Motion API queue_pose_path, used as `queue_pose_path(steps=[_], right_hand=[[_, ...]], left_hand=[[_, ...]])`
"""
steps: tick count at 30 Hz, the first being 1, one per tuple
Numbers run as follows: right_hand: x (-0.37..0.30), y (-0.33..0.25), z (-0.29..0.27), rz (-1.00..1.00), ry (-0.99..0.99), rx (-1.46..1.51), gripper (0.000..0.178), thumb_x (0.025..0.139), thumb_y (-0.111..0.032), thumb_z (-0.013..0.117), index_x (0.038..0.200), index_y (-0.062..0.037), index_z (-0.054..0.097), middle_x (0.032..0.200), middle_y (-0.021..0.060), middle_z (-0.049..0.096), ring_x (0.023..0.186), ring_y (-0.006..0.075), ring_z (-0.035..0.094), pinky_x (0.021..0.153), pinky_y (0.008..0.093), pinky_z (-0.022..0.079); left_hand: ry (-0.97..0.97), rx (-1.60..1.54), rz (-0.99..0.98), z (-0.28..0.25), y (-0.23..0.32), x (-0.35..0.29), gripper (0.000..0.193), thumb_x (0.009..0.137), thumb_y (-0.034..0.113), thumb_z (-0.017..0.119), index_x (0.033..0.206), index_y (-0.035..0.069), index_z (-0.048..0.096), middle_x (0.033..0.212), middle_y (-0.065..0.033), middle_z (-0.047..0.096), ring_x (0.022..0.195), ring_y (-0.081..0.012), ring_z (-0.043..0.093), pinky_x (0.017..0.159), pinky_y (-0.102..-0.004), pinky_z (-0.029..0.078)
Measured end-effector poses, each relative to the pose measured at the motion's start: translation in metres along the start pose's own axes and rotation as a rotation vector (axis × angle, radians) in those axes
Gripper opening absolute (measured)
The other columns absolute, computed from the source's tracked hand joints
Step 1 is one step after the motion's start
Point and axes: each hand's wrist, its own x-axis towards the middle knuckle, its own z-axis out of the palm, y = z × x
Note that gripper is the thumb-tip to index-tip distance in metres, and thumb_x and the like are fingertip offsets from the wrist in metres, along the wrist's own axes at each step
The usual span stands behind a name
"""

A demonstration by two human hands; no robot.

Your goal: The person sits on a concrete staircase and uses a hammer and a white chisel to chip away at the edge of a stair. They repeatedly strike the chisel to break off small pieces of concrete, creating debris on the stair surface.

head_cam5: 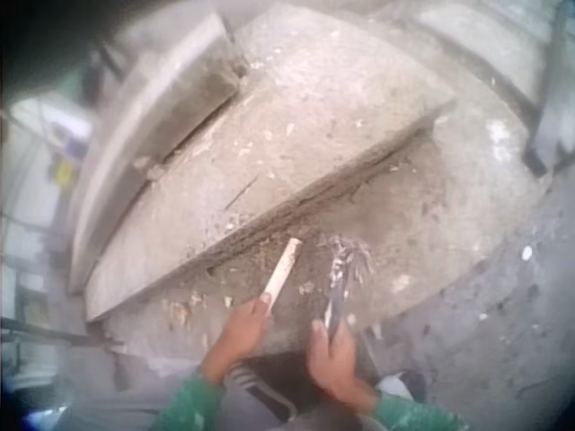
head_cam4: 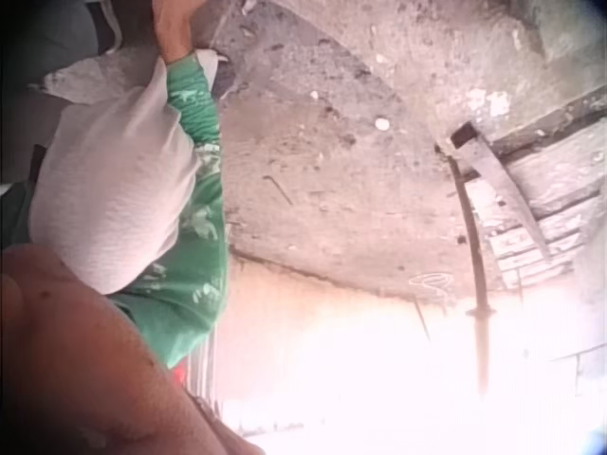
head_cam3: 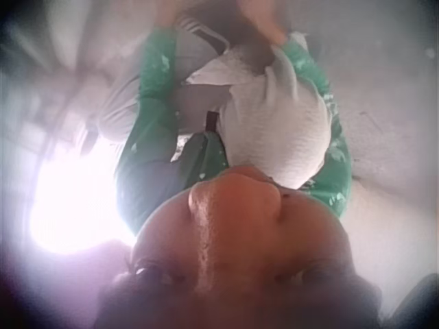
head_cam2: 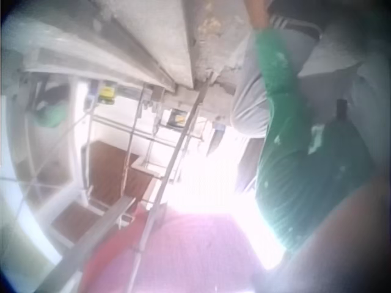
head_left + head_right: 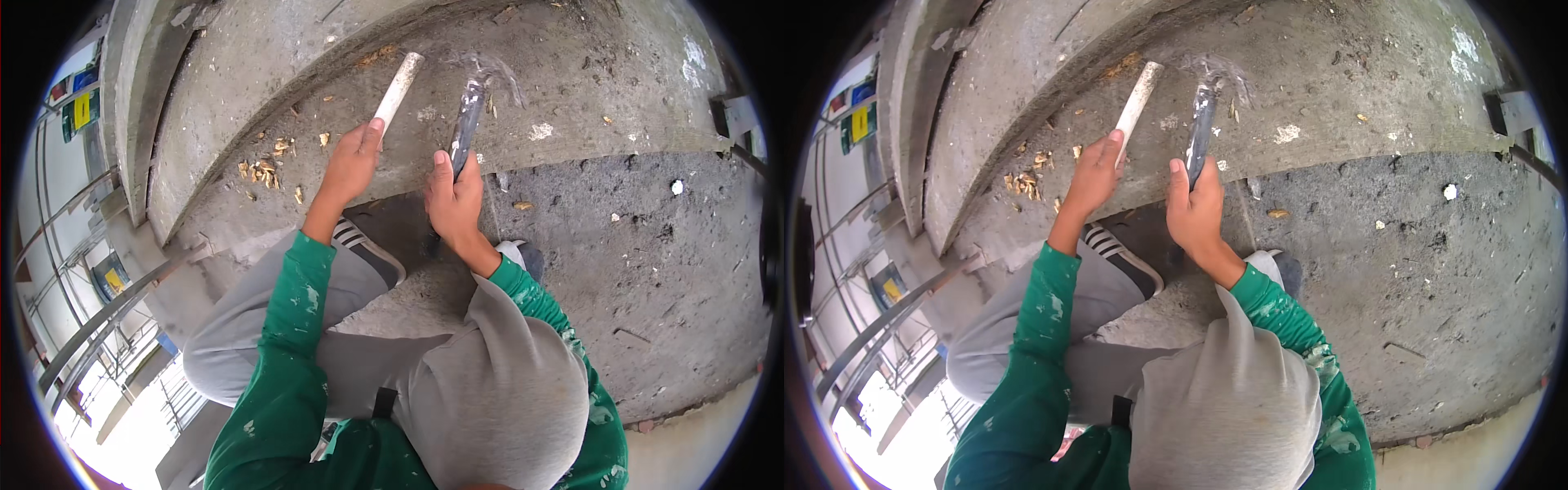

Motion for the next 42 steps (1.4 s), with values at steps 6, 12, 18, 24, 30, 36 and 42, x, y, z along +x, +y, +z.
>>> queue_pose_path(steps=[6,12,18,24,30,36,42], right_hand=[[0.008,-0.014,0.006,0.148,-0.060,0.197,0.021,0.111,-0.023,0.054,0.111,-0.0053,0.042,0.061,-0.0015,0.048,0.046,0.0089,0.050,0.040,0.0269,0.041],[-0.003,-0.024,0.008,-0.106,0.143,0.389,0.023,0.113,-0.029,0.052,0.106,-0.0108,0.040,0.061,-0.0012,0.046,0.045,0.0089,0.045,0.039,0.0283,0.038],[0.042,-0.058,-0.015,0.143,-0.019,0.037,0.027,0.110,-0.029,0.056,0.097,-0.0077,0.045,0.067,0.0035,0.054,0.046,0.0105,0.049,0.040,0.0293,0.041],[0.023,-0.048,0.008,-0.047,0.232,0.329,0.026,0.111,-0.030,0.055,0.103,-0.0077,0.044,0.060,-0.0002,0.046,0.043,0.0100,0.046,0.038,0.0291,0.039],[0.041,-0.070,-0.020,0.149,0.015,0.162,0.027,0.110,-0.030,0.058,0.103,-0.0065,0.046,0.061,0.0014,0.050,0.044,0.0110,0.049,0.039,0.0298,0.040],[0.041,-0.039,-0.007,0.160,-0.155,-0.061,0.022,0.107,-0.023,0.061,0.099,-0.0062,0.049,0.060,0.0004,0.052,0.043,0.0091,0.049,0.039,0.0291,0.037],[0.023,-0.067,-0.004,0.138,0.054,0.239,0.026,0.108,-0.026,0.061,0.096,-0.0085,0.047,0.059,-0.0001,0.046,0.042,0.0104,0.046,0.038,0.0293,0.037]], left_hand=[[0.084,0.101,-0.074,0.019,0.022,-0.003,0.063,0.111,0.053,0.042,0.087,-0.001,0.062,0.071,-0.0157,0.059,0.067,-0.0322,0.060,0.068,-0.0438,0.049],[0.173,0.304,-0.046,0.037,0.046,-0.012,0.065,0.111,0.051,0.038,0.097,-0.005,0.068,0.088,-0.0330,0.067,0.091,-0.0534,0.065,0.082,-0.0563,0.050],[0.209,0.352,-0.083,0.042,0.061,-0.013,0.066,0.112,0.050,0.037,0.102,-0.006,0.069,0.097,-0.0361,0.068,0.099,-0.0559,0.065,0.087,-0.0596,0.049],[0.241,0.505,-0.171,0.048,0.076,-0.017,0.066,0.112,0.051,0.035,0.104,-0.005,0.069,0.101,-0.0338,0.069,0.098,-0.0550,0.065,0.087,-0.0574,0.050],[0.252,0.488,-0.173,0.041,0.099,-0.022,0.064,0.111,0.049,0.041,0.105,-0.008,0.070,0.100,-0.0372,0.070,0.100,-0.0560,0.067,0.090,-0.0608,0.053],[0.217,0.616,-0.218,0.033,0.127,-0.022,0.060,0.111,0.045,0.042,0.104,-0.007,0.071,0.099,-0.0360,0.070,0.101,-0.0540,0.068,0.091,-0.0590,0.054],[0.225,0.687,-0.053,0.020,0.120,-0.025,0.059,0.110,0.046,0.044,0.108,-0.006,0.071,0.096,-0.0339,0.072,0.101,-0.0528,0.069,0.089,-0.0583,0.054]])
